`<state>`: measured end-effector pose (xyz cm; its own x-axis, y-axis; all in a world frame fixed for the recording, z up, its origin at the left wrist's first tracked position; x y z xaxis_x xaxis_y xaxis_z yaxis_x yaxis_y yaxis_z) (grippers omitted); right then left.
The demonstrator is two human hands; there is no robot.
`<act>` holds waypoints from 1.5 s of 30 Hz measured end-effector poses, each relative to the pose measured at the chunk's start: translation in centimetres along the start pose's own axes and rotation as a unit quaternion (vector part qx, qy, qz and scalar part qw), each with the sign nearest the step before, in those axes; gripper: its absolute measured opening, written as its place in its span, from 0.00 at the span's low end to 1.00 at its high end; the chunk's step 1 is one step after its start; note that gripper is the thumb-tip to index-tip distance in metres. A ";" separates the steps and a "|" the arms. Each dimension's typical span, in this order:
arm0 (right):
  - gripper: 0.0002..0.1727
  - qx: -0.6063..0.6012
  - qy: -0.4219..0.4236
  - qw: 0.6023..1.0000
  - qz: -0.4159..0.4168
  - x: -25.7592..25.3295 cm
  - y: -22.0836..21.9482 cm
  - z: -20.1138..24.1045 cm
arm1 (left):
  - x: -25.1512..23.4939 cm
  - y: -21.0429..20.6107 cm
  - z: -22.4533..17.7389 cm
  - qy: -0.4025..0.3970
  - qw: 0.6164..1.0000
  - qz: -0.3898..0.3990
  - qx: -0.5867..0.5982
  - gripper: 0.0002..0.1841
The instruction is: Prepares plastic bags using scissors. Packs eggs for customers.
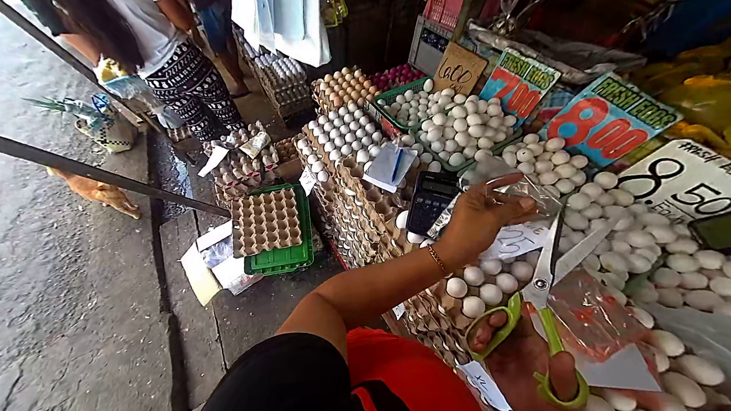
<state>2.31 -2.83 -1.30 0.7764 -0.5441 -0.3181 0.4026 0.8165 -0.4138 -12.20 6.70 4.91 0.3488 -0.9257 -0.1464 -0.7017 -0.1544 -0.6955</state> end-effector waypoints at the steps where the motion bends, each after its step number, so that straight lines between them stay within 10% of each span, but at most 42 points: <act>1: 0.33 0.004 -0.004 1.000 0.007 0.1 -0.3 -0.2 | -0.2 0.1 -0.2 -0.007 1.000 0.001 -0.014 0.23; 45: 0.32 -0.001 -0.026 0.999 0.027 1.4 -1.2 -2.1 | -1.7 -0.1 -0.7 -0.100 0.994 -0.028 0.025 0.23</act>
<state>1.86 -5.00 -3.06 0.8213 -0.4877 -0.2960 0.3577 0.8444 -0.3988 -13.16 8.04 5.71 0.5064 -0.8284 -0.2394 -0.6478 -0.1823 -0.7397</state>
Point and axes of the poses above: each hand's wrist, its own x-axis away from the middle knuckle, its own y-axis out of the back of the hand, z = x × y, the point moved 10 cm from there along -x, towards the middle knuckle, and after that the axes turned 12 degrees about x, right-handed, at the moved point
